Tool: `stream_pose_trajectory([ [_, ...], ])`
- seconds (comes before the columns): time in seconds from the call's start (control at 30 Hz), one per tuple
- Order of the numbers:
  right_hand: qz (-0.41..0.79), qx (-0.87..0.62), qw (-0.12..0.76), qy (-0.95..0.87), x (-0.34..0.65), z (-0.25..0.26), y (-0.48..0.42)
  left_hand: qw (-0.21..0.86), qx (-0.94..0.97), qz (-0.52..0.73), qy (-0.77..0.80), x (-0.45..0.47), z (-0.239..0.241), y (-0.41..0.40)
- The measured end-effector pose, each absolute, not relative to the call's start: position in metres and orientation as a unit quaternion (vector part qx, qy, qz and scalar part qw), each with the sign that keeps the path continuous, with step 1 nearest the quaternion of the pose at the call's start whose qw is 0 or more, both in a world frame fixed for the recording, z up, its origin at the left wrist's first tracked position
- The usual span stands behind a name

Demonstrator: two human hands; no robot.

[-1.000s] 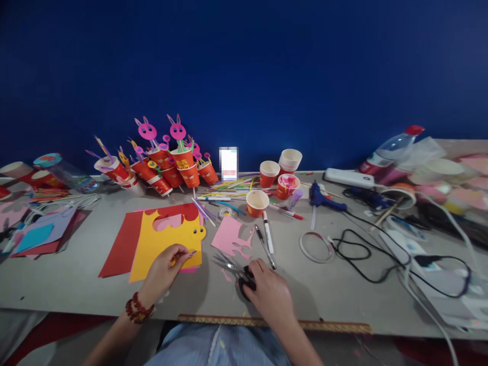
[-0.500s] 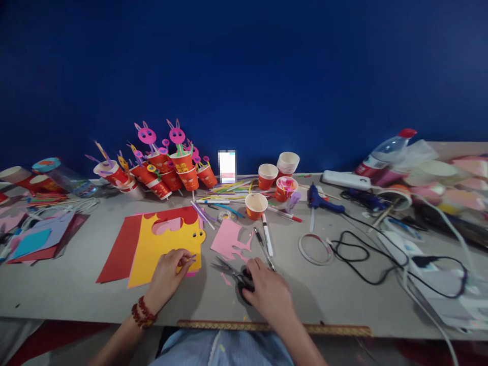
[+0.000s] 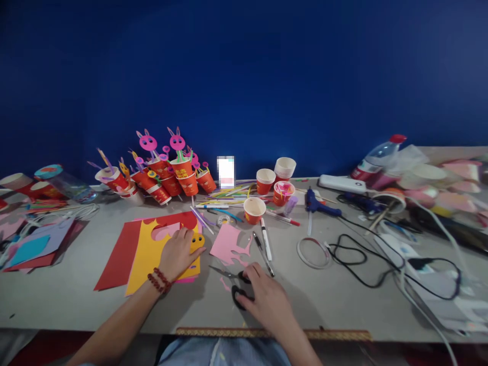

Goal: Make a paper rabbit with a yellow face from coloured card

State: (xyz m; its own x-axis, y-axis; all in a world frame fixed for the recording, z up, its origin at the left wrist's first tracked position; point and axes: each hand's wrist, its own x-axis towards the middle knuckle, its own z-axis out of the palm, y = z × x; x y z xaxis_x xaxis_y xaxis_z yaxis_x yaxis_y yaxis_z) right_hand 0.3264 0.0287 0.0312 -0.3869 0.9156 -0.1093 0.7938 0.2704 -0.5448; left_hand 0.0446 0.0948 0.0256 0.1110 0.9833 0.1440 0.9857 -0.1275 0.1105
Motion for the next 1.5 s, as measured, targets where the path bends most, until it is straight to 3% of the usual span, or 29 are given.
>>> stream_pose_trajectory([
  [0.4, 0.288, -0.544, 0.195, -0.764, 0.331, 0.037, 0.025, -0.115, -0.717, -0.187, -0.662, 0.024, 0.028, 0.101],
  [0.57, 0.248, -0.570, 0.238, -0.746, 0.347, 0.041, 0.032, -0.434, -0.529, -0.448, -0.576, 0.032, 0.040, 0.080],
  [0.7, 0.185, -0.615, 0.266, -0.719, 0.372, 0.047, 0.049, -0.692, -0.303, -0.505, -0.417, 0.061, 0.042, 0.054],
  [0.87, 0.106, -0.702, 0.326, -0.624, 0.414, 0.059, 0.099, -0.799, -0.156, -0.500, -0.295, 0.091, 0.039, 0.032],
  [1.07, 0.112, -0.741, 0.318, -0.581, 0.430, 0.047, 0.176, -0.838, -0.174, -0.461, -0.234, 0.110, 0.041, 0.017],
  [1.2, 0.118, -0.745, 0.322, -0.571, 0.426, 0.031, 0.203, -0.807, -0.227, -0.448, -0.310, 0.116, 0.039, 0.012],
  [1.33, 0.101, -0.713, 0.391, -0.573, 0.430, 0.038, 0.201, -0.677, -0.392, -0.439, -0.443, 0.111, 0.027, 0.011],
  [1.43, 0.091, -0.669, 0.446, -0.588, 0.424, 0.056, 0.174, -0.525, -0.559, -0.457, -0.450, 0.101, 0.028, 0.012],
  [1.5, 0.150, -0.618, 0.440, -0.634, 0.407, 0.065, 0.143, -0.423, -0.671, -0.443, -0.418, 0.095, 0.039, 0.014],
])
